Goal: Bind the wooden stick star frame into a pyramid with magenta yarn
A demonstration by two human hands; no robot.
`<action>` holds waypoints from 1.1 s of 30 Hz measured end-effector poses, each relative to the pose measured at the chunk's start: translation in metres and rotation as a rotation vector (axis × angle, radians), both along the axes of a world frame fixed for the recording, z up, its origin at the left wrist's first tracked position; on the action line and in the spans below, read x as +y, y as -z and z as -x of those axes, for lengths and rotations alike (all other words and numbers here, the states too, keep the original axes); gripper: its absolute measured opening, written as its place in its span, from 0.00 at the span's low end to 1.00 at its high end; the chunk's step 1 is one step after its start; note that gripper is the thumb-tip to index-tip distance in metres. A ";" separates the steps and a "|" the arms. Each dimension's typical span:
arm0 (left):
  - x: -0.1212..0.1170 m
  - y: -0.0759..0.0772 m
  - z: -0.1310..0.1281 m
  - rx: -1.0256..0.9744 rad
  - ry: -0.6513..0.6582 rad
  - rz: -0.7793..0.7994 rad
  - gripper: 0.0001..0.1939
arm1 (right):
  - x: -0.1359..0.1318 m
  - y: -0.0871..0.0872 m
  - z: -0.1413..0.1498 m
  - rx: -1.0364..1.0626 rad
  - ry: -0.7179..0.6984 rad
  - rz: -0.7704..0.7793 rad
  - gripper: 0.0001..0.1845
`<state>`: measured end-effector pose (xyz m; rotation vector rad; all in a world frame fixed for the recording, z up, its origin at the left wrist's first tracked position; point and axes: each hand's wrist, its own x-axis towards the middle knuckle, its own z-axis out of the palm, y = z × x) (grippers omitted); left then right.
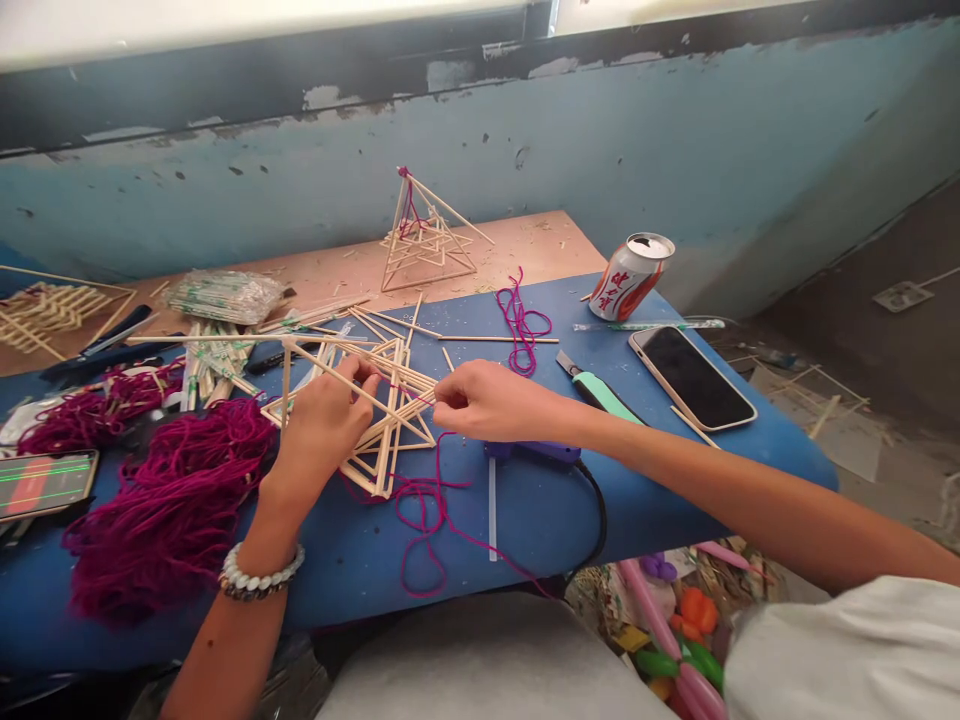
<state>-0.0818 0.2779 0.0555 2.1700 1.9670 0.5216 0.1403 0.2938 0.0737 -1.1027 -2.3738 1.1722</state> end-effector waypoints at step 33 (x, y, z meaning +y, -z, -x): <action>0.004 0.002 0.008 -0.014 0.018 0.035 0.25 | 0.028 0.011 0.043 -0.444 -0.008 -0.623 0.18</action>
